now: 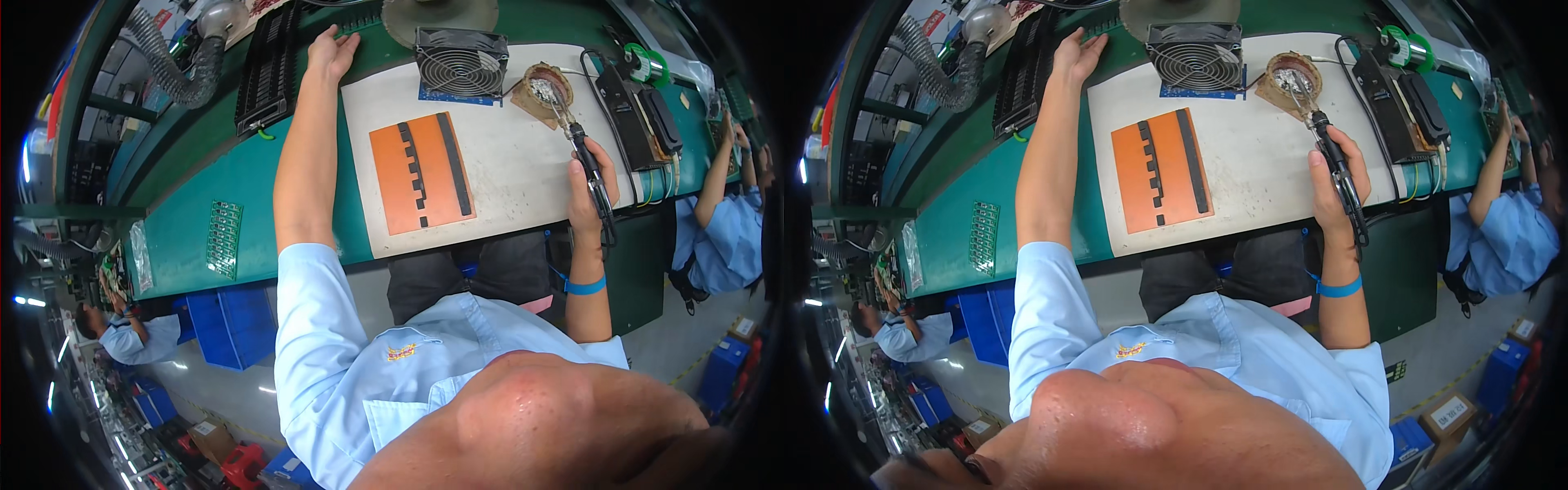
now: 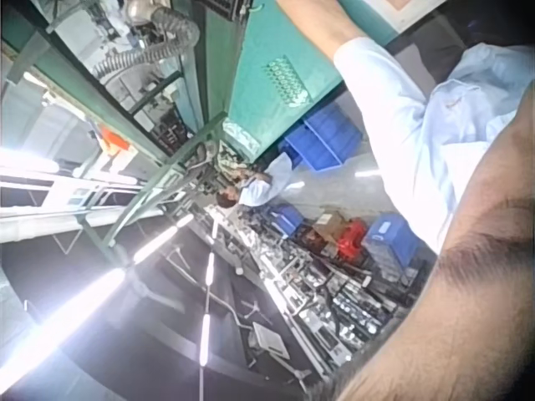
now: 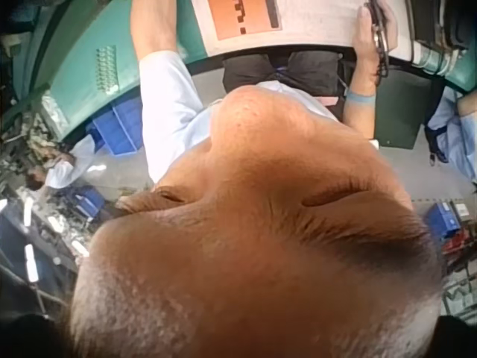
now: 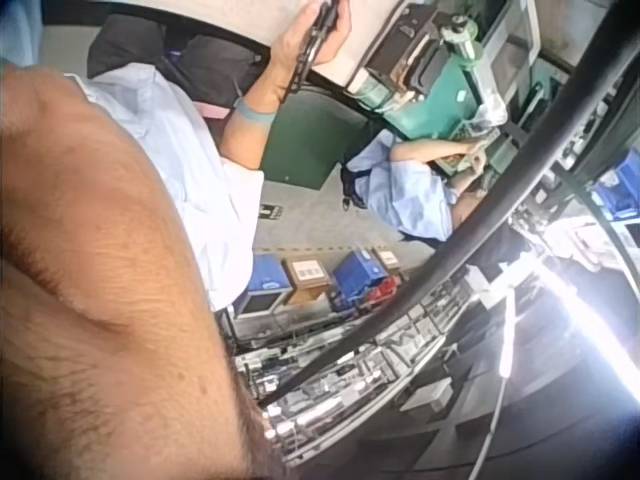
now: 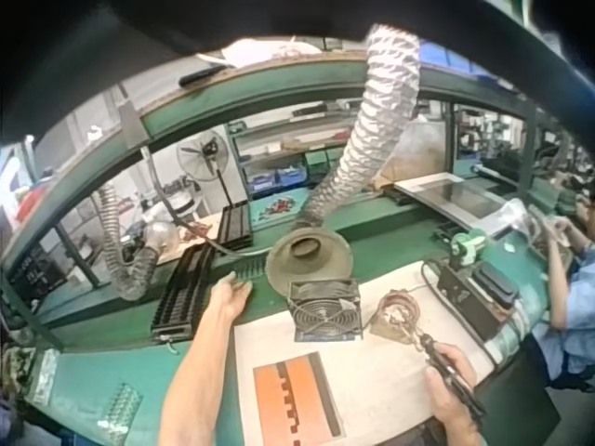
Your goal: The person solders connections on a circuit board panel using a soldering tool, sets it aside, and then takes components from a bag and inserts them into another circuit board panel by hand.
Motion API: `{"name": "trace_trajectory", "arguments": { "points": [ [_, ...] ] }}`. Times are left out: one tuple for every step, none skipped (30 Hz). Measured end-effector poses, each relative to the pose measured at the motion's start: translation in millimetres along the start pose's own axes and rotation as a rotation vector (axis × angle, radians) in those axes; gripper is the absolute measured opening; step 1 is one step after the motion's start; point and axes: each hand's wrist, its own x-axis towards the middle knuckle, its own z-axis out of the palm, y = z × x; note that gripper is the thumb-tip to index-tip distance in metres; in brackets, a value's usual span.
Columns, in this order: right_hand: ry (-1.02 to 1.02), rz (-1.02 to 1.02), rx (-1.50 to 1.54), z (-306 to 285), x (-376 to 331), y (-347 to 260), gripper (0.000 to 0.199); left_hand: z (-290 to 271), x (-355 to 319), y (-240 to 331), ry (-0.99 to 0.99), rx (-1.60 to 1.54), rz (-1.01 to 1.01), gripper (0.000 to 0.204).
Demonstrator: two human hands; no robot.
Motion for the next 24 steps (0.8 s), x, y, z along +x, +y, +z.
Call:
{"name": "trace_trajectory", "arguments": {
  "points": [
    [0.015, -0.003, 0.001, 2, 1, 1, 0.037, -2, -7, 2, -0.016, 0.043, 0.047, 0.041],
    [0.025, -0.006, 0.006, 5, 1, 3, 0.037, -5, -14, 4, -0.027, 0.088, 0.097, 0.043],
    [0.031, -0.008, 0.014, 7, 2, 5, 0.037, -10, -22, 7, -0.033, 0.135, 0.147, 0.045],
    [0.027, -0.019, 0.005, 10, 2, 5, 0.036, -25, -30, 13, -0.078, 0.134, 0.157, 0.047],
    [0.031, -0.025, -0.018, 6, 3, 8, 0.035, -20, -50, 12, -0.112, 0.223, 0.122, 0.046],
    [-0.013, -0.023, 0.010, 1, 2, 12, 0.035, -21, -68, 13, -0.123, 0.150, 0.008, 0.037],
    [0.017, 0.050, 0.033, -6, 2, 18, 0.038, -25, -88, 13, -0.135, 0.072, -0.102, 0.029],
    [0.050, 0.123, 0.059, -8, 1, 22, 0.040, -41, -101, 15, -0.303, 0.185, -0.128, 0.030],
    [0.068, 0.135, 0.102, -9, 3, 22, 0.038, -33, -138, 23, -0.327, 0.387, -0.053, 0.036],
    [0.096, 0.148, 0.147, -9, 5, 24, 0.037, -22, -187, 36, -0.357, 0.595, 0.021, 0.043],
    [0.089, 0.147, 0.150, -10, 5, 30, 0.037, -30, -210, 40, -0.405, 0.735, 0.089, 0.041],
    [0.148, 0.145, 0.241, -9, 6, 39, 0.033, -44, -235, 49, -0.419, 0.805, 0.131, 0.040],
    [0.219, 0.140, 0.328, -6, 8, 43, 0.031, -60, -256, 58, -0.445, 0.875, 0.175, 0.039],
    [0.207, 0.180, 0.389, 0, 14, 39, 0.029, -85, -269, 60, -0.429, 0.869, 0.248, 0.037],
    [0.214, 0.222, 0.437, 5, 19, 37, 0.028, -104, -283, 60, -0.385, 0.915, 0.337, 0.037],
    [0.223, 0.248, 0.560, 12, 23, 36, 0.030, -113, -295, 61, -0.337, 0.958, 0.374, 0.037],
    [0.193, 0.278, 0.678, 16, 28, 31, 0.030, -123, -304, 63, -0.289, 0.999, 0.415, 0.038],
    [0.164, 0.296, 0.797, 18, 33, 24, 0.030, -140, -306, 58, -0.255, 0.938, 0.366, 0.042],
    [0.179, 0.355, 0.889, 21, 37, 18, 0.031, -152, -308, 54, -0.257, 0.865, 0.368, 0.043],
    [0.191, 0.411, 0.990, 24, 40, 15, 0.033, -163, -310, 52, -0.257, 0.798, 0.370, 0.044],
    [0.185, 0.441, 1.043, 25, 43, 15, 0.037, -167, -312, 51, -0.235, 0.752, 0.370, 0.043],
    [0.171, 0.447, 1.039, 28, 40, 13, 0.038, -170, -316, 52, -0.201, 0.695, 0.387, 0.041],
    [0.160, 0.446, 1.037, 33, 40, 6, 0.039, -171, -317, 52, -0.174, 0.635, 0.404, 0.039],
    [0.157, 0.476, 1.039, 41, 35, 10, 0.042, -175, -320, 52, -0.166, 0.661, 0.412, 0.035]
  ]
}}
